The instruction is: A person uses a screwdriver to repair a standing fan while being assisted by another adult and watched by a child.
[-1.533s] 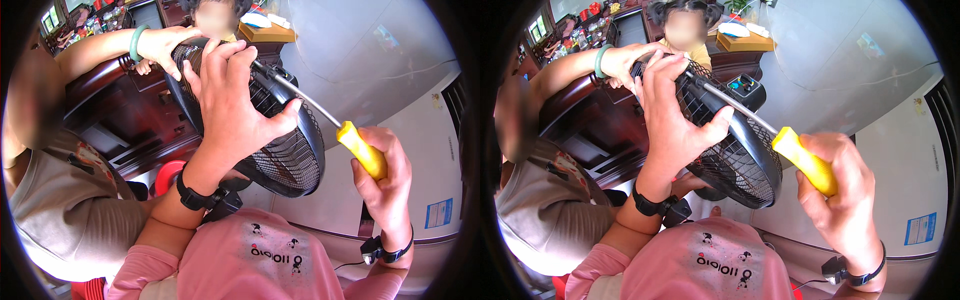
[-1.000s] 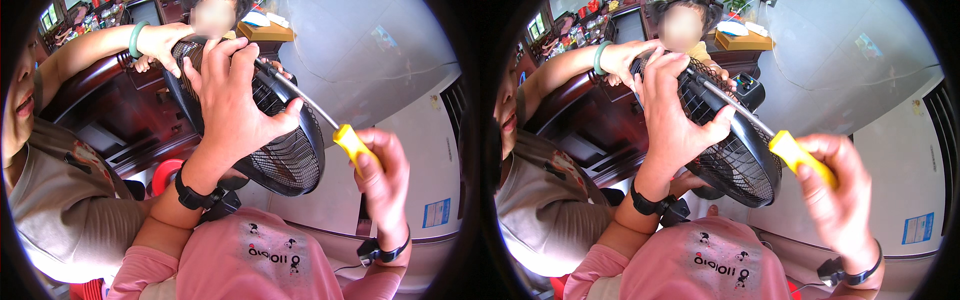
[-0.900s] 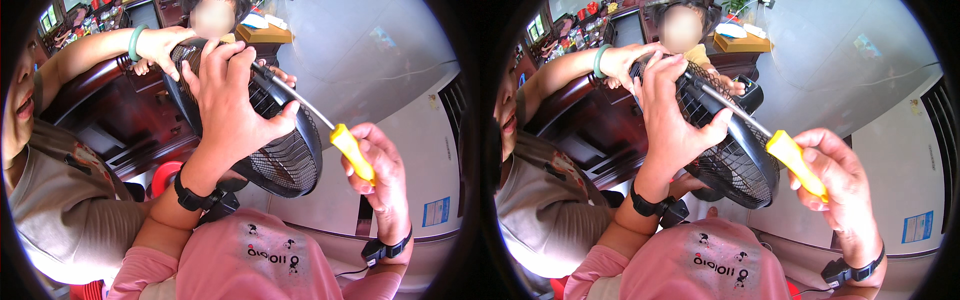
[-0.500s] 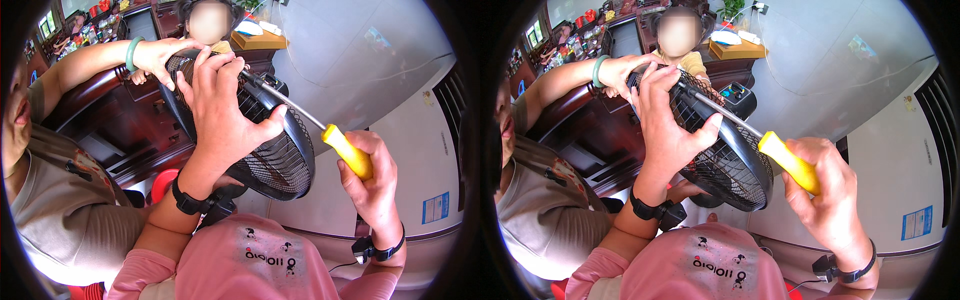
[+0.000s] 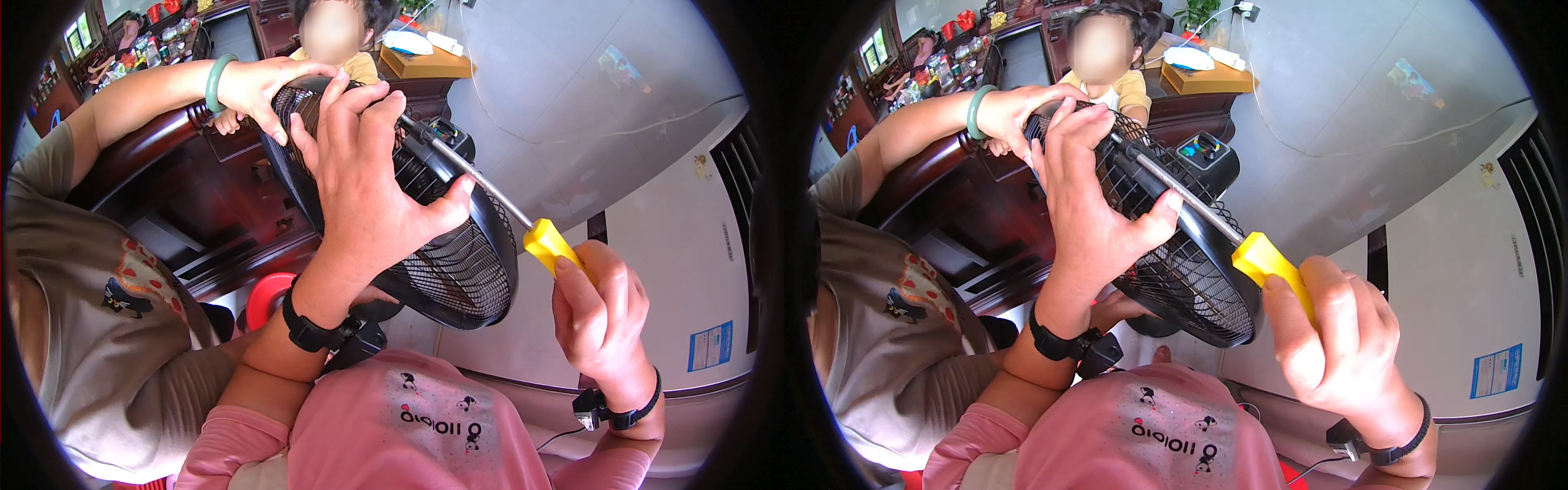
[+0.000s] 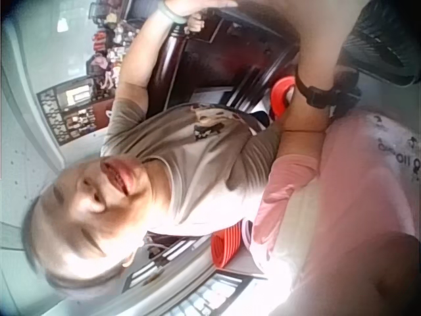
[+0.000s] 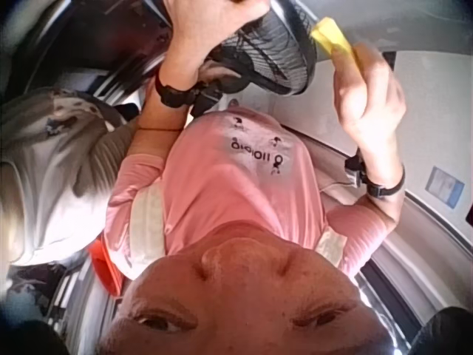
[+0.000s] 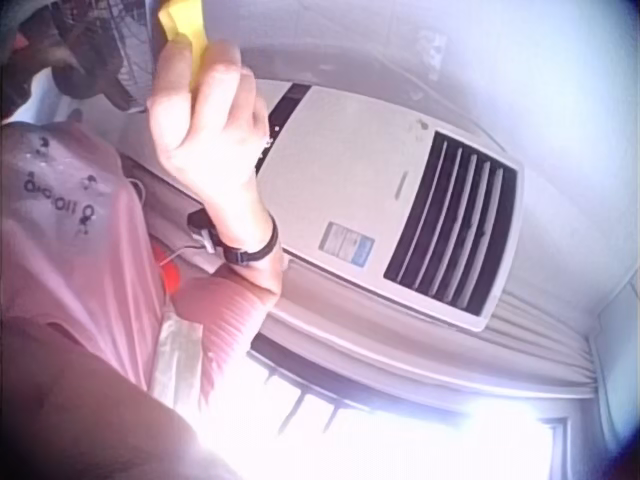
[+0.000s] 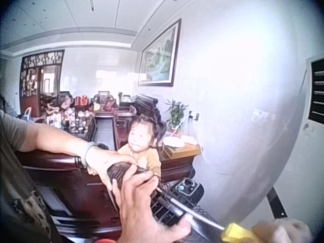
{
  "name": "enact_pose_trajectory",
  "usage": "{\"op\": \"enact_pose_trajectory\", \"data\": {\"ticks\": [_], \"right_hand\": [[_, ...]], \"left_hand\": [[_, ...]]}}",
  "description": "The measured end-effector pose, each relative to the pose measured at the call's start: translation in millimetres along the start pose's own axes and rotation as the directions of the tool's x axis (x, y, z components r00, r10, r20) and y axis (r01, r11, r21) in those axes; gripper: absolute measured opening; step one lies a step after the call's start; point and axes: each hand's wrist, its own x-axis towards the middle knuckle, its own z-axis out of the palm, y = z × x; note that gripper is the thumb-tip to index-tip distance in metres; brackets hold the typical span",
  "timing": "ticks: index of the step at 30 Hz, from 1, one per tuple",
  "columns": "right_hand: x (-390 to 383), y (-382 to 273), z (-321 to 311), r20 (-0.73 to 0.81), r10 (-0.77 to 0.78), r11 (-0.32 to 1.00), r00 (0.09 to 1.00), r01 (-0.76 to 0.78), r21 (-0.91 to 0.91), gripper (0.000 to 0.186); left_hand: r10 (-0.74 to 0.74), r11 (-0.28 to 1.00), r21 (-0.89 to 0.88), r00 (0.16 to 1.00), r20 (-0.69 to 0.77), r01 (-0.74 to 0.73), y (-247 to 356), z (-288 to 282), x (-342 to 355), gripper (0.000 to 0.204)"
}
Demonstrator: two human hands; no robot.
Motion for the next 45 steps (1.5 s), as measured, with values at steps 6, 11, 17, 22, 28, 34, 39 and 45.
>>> {"op": "enact_pose_trajectory", "data": {"ticks": [6,11,17,22,28,34,39,45], "right_hand": [[13.7,0.5,-0.6,0.012,0.223,0.931,0.975,-0.216,0.295,0.042],[26.8,14.2,-2.4,0.831,0.412,-0.544,0.373,-0.631,0.553,0.029],[15.3,17.7,-1.1,0.875,0.276,-0.716,0.397,-0.522,0.463,0.038],[10.0,4.5,-5.7,0.777,0.346,-0.500,0.526,-0.597,0.627,0.050],[2.1,10.0,-3.5,0.259,0.380,0.660,0.888,-0.457,0.597,0.049],[0.5,7.5,0.5,0.037,0.124,0.992,0.992,-0.124,-0.003,0.055],[-6.3,13.7,9.0,-0.072,0.026,1.000,0.997,-0.025,0.010,0.046],[3.0,7.6,4.6,-0.041,0.000,1.000,0.999,-0.001,-0.027,0.042]], "left_hand": [[-0.012,1.000,0.016,1.000,0.005,0.012,-1.9,0.0,1.5,0.085],[0.002,1.000,0.005,1.000,-0.002,-0.002,-9.6,-2.4,-2.4,0.086],[0.000,1.000,0.005,1.000,0.024,0.000,-4.3,-4.1,-1.5,0.084],[-0.009,1.000,-0.010,1.000,0.027,0.009,-3.6,-3.9,-0.1,0.081],[0.003,1.000,-0.010,1.000,0.010,-0.003,-3.9,-1.2,0.6,0.080],[-0.014,1.000,0.007,1.000,0.016,0.014,-3.2,-3.2,-1.0,0.080],[-0.008,1.000,-0.013,1.000,0.000,0.008,-2.6,1.7,-0.3,0.081],[-0.031,0.999,-0.010,0.999,-0.022,0.031,-2.8,1.2,-0.2,0.088]]}}
